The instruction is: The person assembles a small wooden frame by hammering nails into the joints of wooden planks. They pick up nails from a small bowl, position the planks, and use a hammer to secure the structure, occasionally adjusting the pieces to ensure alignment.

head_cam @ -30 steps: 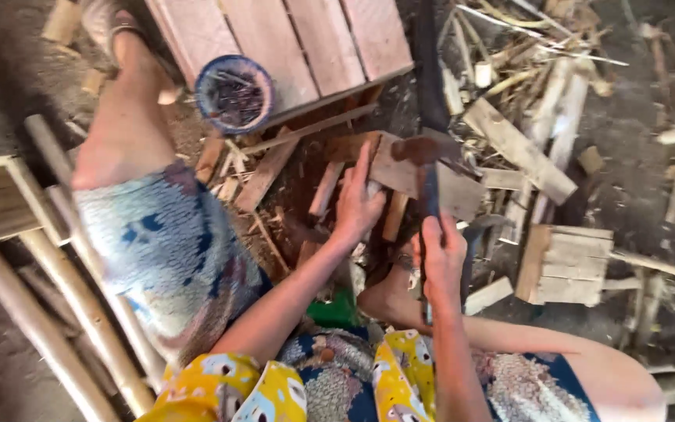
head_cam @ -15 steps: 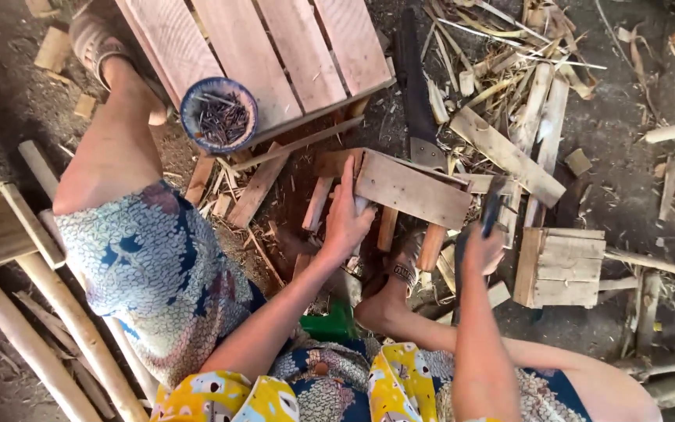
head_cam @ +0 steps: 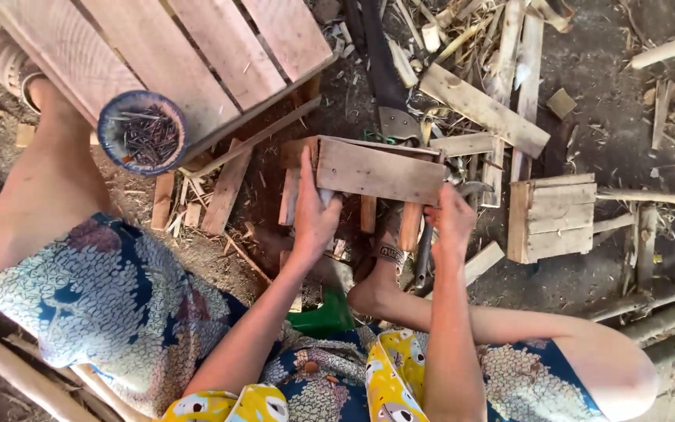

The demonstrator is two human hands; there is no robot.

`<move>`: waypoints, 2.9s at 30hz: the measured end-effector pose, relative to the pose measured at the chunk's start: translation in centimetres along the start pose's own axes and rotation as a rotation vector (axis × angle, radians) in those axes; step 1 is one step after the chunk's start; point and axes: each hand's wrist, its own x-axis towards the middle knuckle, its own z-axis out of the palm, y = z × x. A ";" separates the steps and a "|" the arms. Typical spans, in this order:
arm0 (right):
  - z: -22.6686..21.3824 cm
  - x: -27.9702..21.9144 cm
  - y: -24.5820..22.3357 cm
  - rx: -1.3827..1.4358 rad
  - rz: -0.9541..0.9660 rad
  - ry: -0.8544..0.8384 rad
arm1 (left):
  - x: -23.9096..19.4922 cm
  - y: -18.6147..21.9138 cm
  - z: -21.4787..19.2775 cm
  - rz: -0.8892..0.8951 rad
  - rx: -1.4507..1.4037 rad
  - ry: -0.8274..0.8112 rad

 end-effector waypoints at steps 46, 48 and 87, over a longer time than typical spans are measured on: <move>3.2 -5.8 -2.4 0.481 -0.160 -0.240 | 0.7 -4.7 -1.8 0.340 -0.027 0.032; 3.0 -7.8 -4.1 0.417 -0.328 -0.210 | -0.6 -3.0 -2.3 0.350 -0.200 -0.043; 1.7 -11.3 0.5 0.297 0.010 -0.229 | 0.6 -4.2 3.9 1.078 1.110 0.095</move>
